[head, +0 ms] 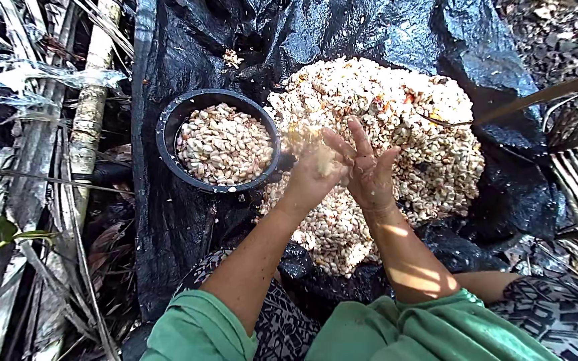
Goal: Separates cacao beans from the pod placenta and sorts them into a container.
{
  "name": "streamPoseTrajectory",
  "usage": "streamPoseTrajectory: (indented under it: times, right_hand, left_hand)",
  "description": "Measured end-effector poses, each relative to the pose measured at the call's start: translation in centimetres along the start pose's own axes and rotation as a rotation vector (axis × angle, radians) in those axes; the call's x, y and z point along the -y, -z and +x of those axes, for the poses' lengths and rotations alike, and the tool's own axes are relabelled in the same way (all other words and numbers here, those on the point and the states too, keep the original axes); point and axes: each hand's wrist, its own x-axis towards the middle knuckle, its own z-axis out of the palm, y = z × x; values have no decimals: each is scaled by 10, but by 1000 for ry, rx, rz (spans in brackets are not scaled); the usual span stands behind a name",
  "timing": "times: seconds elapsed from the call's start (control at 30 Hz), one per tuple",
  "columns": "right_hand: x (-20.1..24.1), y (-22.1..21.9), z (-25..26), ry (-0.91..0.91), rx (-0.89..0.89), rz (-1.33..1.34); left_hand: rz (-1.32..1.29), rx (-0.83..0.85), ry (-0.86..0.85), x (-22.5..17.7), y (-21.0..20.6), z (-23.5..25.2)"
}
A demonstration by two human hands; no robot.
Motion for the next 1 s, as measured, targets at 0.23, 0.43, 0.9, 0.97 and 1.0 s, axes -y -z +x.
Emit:
streamPoseTrajectory:
  times: [0.23, 0.43, 0.9, 0.97, 1.0]
  right_hand:
    - [10, -11, 5, 88, 50, -337]
    - [15, -21, 2, 149, 52, -476]
    - [15, 1, -4, 173, 65, -459]
    - [6, 17, -1, 130, 83, -458]
    - [-2, 37, -5, 49, 127, -567]
  left_hand:
    - [-50, -11, 112, -5, -6, -4]
    - [-641, -6, 356, -10, 0, -8]
    - [-896, 133, 210, 1, 21, -3]
    - [-694, 121, 158, -2, 26, 2]
    - [-567, 131, 118, -3, 28, 2]
